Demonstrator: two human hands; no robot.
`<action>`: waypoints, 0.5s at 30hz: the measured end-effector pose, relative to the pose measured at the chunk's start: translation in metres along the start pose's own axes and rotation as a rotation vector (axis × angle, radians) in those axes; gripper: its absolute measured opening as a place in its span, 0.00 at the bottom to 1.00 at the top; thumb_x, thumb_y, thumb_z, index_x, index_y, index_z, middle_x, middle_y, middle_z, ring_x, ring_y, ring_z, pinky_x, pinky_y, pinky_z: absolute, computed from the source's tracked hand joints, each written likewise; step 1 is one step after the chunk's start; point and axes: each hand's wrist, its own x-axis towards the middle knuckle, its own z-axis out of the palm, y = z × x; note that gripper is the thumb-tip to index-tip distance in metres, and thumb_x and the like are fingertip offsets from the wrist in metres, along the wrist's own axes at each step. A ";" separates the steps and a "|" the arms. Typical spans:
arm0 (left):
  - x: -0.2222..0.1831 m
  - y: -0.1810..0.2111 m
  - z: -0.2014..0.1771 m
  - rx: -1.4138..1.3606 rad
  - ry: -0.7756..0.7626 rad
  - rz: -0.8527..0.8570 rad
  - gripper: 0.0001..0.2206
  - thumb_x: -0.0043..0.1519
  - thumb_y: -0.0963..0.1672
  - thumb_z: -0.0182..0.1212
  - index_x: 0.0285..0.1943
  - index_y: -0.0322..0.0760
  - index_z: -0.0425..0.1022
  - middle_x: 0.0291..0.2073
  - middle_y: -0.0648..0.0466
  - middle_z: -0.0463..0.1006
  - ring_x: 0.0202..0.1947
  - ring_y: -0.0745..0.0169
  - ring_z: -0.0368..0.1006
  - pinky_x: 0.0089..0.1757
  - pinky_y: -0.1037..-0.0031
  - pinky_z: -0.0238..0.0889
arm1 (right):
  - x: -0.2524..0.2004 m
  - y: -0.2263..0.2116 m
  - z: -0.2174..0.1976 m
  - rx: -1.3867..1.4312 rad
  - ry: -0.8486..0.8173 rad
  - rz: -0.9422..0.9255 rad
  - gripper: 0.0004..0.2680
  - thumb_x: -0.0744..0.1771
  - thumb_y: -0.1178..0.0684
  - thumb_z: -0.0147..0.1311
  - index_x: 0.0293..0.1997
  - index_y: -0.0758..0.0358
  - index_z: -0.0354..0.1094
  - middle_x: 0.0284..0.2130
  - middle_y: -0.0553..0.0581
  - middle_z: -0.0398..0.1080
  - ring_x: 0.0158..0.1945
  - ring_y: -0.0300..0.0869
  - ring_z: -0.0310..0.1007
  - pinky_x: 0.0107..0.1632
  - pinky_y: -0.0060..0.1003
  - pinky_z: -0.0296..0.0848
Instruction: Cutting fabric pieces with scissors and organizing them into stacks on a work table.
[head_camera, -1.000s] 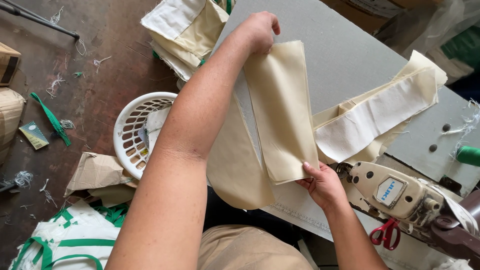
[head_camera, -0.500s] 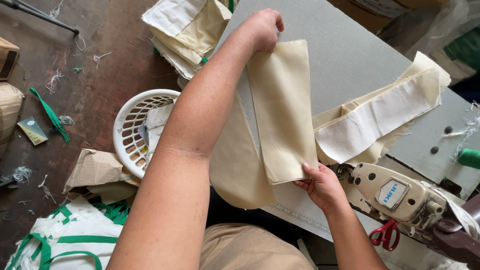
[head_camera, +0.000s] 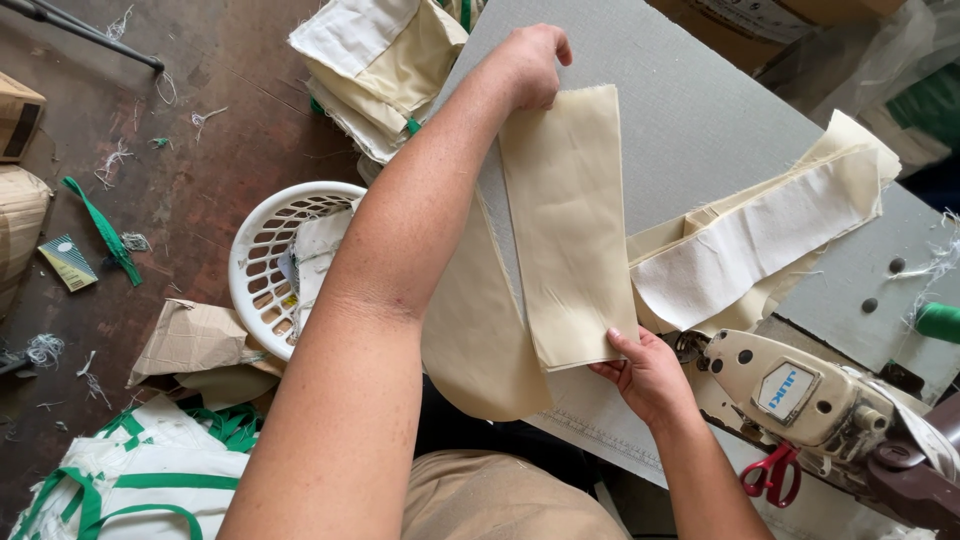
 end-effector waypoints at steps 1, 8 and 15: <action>-0.002 0.000 -0.001 -0.021 0.003 0.008 0.22 0.48 0.37 0.55 0.51 0.52 0.66 0.51 0.53 0.61 0.36 0.61 0.70 0.30 0.73 0.67 | -0.001 -0.001 0.001 -0.008 0.005 0.003 0.08 0.63 0.57 0.48 0.43 0.66 0.62 0.38 0.59 0.70 0.34 0.43 0.68 0.37 0.37 0.71; -0.013 0.010 -0.004 -0.052 0.014 0.057 0.22 0.49 0.34 0.47 0.51 0.51 0.66 0.50 0.53 0.64 0.38 0.62 0.70 0.31 0.74 0.67 | 0.002 0.000 0.000 -0.007 0.016 0.012 0.08 0.63 0.57 0.48 0.44 0.67 0.61 0.39 0.59 0.69 0.36 0.43 0.68 0.38 0.37 0.71; 0.004 -0.002 0.004 -0.041 0.049 0.061 0.21 0.48 0.35 0.47 0.49 0.51 0.67 0.48 0.53 0.64 0.37 0.60 0.69 0.31 0.72 0.66 | -0.002 -0.004 0.005 -0.015 0.027 0.010 0.07 0.63 0.57 0.47 0.43 0.66 0.62 0.38 0.58 0.70 0.33 0.42 0.68 0.37 0.38 0.71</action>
